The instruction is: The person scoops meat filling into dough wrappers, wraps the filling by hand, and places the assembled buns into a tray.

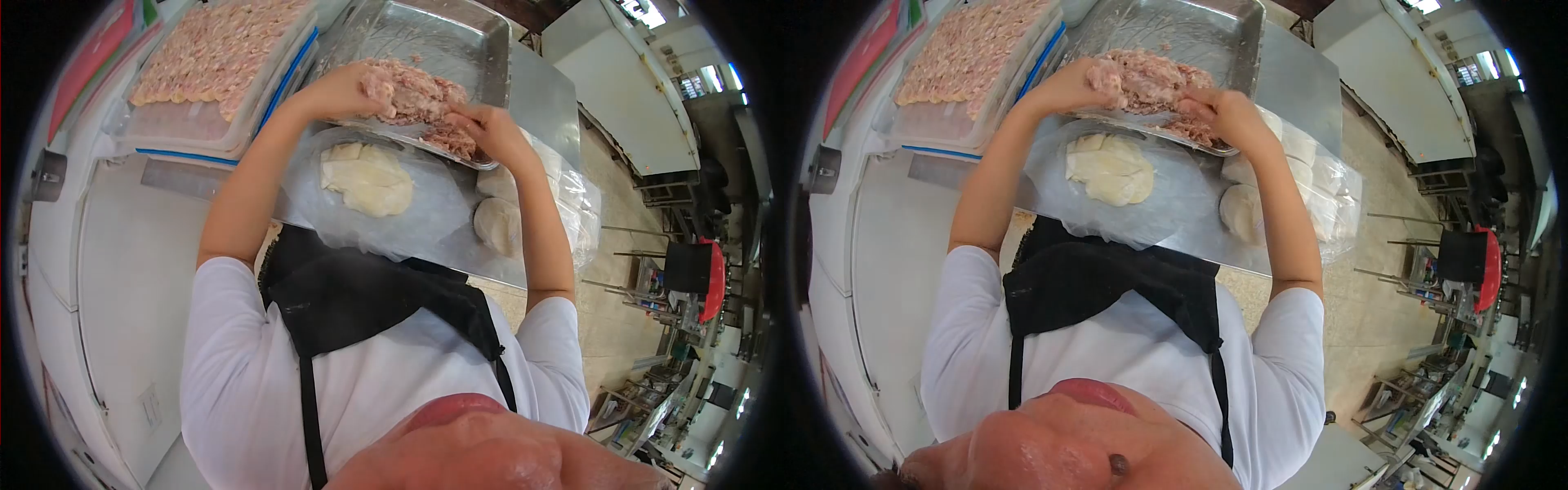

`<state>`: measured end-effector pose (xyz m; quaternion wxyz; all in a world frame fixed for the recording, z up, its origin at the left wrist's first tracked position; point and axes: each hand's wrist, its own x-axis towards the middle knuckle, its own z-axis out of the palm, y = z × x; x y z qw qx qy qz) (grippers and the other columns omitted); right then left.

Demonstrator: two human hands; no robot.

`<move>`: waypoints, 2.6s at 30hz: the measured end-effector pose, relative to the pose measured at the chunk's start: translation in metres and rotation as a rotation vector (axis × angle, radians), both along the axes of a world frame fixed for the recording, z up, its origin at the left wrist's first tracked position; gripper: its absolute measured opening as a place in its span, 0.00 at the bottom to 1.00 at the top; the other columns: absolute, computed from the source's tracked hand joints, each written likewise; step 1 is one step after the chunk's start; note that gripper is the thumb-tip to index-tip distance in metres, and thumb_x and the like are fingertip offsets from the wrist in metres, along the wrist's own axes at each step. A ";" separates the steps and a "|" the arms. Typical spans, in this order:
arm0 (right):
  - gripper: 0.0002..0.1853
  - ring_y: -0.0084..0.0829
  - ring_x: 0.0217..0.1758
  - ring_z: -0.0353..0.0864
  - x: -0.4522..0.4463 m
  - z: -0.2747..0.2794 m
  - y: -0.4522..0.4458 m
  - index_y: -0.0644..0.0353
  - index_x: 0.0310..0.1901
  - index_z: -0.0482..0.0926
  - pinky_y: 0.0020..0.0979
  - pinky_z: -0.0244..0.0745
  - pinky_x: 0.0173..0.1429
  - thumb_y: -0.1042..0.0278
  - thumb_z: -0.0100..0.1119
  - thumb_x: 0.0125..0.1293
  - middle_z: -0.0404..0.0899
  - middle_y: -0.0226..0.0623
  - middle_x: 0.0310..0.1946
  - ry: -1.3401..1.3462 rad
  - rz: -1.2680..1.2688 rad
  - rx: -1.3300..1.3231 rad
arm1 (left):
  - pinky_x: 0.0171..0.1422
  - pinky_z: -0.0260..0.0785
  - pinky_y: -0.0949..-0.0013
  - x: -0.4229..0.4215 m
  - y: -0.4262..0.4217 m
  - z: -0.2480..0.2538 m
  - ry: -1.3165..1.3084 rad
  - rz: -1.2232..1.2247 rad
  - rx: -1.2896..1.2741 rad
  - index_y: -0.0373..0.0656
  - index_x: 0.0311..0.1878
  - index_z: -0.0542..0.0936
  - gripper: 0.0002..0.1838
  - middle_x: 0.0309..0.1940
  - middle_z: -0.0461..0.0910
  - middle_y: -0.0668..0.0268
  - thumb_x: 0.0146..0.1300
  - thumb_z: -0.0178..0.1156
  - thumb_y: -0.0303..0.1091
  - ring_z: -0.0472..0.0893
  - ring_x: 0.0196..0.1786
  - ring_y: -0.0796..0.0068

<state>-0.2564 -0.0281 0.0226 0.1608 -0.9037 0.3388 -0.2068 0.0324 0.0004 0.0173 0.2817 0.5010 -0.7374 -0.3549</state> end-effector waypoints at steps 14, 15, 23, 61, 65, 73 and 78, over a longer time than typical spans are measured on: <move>0.15 0.33 0.35 0.82 -0.020 0.024 0.014 0.57 0.51 0.81 0.32 0.74 0.43 0.60 0.55 0.67 0.83 0.47 0.34 0.062 -0.359 0.143 | 0.48 0.72 0.68 0.011 0.018 0.013 0.200 0.082 -0.127 0.45 0.66 0.65 0.40 0.50 0.78 0.59 0.51 0.70 0.45 0.79 0.42 0.71; 0.15 0.31 0.35 0.81 -0.019 0.042 0.022 0.58 0.51 0.80 0.31 0.73 0.43 0.61 0.56 0.67 0.83 0.46 0.36 -0.003 -0.332 0.266 | 0.50 0.71 0.69 0.008 0.025 0.025 0.181 0.086 -0.266 0.44 0.62 0.69 0.35 0.47 0.78 0.63 0.52 0.70 0.42 0.78 0.43 0.73; 0.14 0.28 0.37 0.79 0.018 0.038 0.037 0.61 0.51 0.80 0.30 0.72 0.42 0.64 0.58 0.67 0.83 0.41 0.39 -0.035 0.013 0.249 | 0.56 0.68 0.68 0.014 0.010 0.020 0.079 -0.136 -0.020 0.42 0.51 0.78 0.25 0.43 0.80 0.63 0.50 0.71 0.38 0.77 0.48 0.72; 0.18 0.23 0.46 0.76 0.002 -0.054 -0.005 0.66 0.52 0.78 0.24 0.68 0.54 0.60 0.55 0.69 0.82 0.36 0.42 -0.522 -0.122 0.566 | 0.61 0.68 0.64 0.112 0.139 0.092 -0.583 0.494 0.059 0.48 0.72 0.59 0.41 0.64 0.69 0.57 0.52 0.60 0.27 0.74 0.58 0.62; 0.18 0.23 0.46 0.77 0.003 -0.047 0.001 0.67 0.51 0.78 0.24 0.68 0.53 0.60 0.56 0.69 0.82 0.37 0.42 -0.545 -0.083 0.497 | 0.71 0.57 0.64 0.108 0.133 0.086 -0.480 0.411 0.005 0.46 0.72 0.58 0.40 0.68 0.63 0.52 0.53 0.57 0.30 0.64 0.69 0.57; 0.17 0.22 0.45 0.76 0.003 -0.046 0.002 0.68 0.50 0.78 0.24 0.69 0.52 0.61 0.55 0.69 0.82 0.36 0.41 -0.534 -0.094 0.500 | 0.70 0.55 0.64 0.130 0.131 0.081 -0.369 0.501 0.222 0.48 0.73 0.56 0.36 0.67 0.65 0.53 0.57 0.45 0.27 0.67 0.67 0.60; 0.17 0.22 0.45 0.76 0.001 -0.049 0.000 0.67 0.51 0.78 0.23 0.68 0.52 0.61 0.55 0.69 0.82 0.34 0.40 -0.530 -0.105 0.516 | 0.65 0.59 0.66 0.116 0.137 0.092 -0.461 0.528 0.158 0.49 0.73 0.57 0.36 0.66 0.66 0.54 0.57 0.45 0.26 0.69 0.59 0.62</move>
